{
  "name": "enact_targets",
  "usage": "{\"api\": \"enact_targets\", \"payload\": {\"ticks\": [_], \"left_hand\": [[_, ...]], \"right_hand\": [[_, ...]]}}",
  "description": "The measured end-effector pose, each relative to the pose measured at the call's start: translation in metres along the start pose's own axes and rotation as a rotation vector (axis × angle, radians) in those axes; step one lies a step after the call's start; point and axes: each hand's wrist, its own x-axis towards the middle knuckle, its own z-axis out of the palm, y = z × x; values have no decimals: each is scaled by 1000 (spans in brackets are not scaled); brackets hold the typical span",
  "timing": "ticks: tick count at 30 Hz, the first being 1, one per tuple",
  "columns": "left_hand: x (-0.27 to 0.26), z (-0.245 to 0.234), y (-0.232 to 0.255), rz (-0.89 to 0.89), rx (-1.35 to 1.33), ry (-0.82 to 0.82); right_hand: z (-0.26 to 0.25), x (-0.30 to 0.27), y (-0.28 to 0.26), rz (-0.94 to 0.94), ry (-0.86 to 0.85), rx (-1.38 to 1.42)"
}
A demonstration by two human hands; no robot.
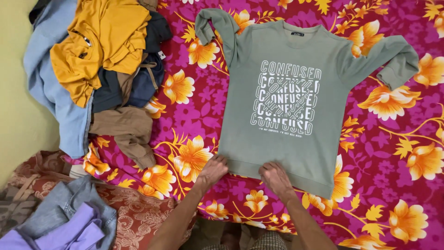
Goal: Folding a long-sleeved shirt on a bed.
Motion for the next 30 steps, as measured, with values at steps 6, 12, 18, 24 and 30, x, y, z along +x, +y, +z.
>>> {"api": "enact_targets", "payload": {"ticks": [6,12,18,24,30], "left_hand": [[-16,4,1,43,-4,-127],[-17,57,19,42,9,-253],[-2,-37,2,-278,-391,-324],[0,-12,-16,-908,-863,-118],[0,5,-12,-1035,-1086,138]], "right_hand": [[10,-3,8,-72,-115,41],[89,-25,45,-94,-137,-223],[10,-13,5,413,-295,477],[17,-48,48,798,351,584],[16,-110,99,895,523,91]]}}
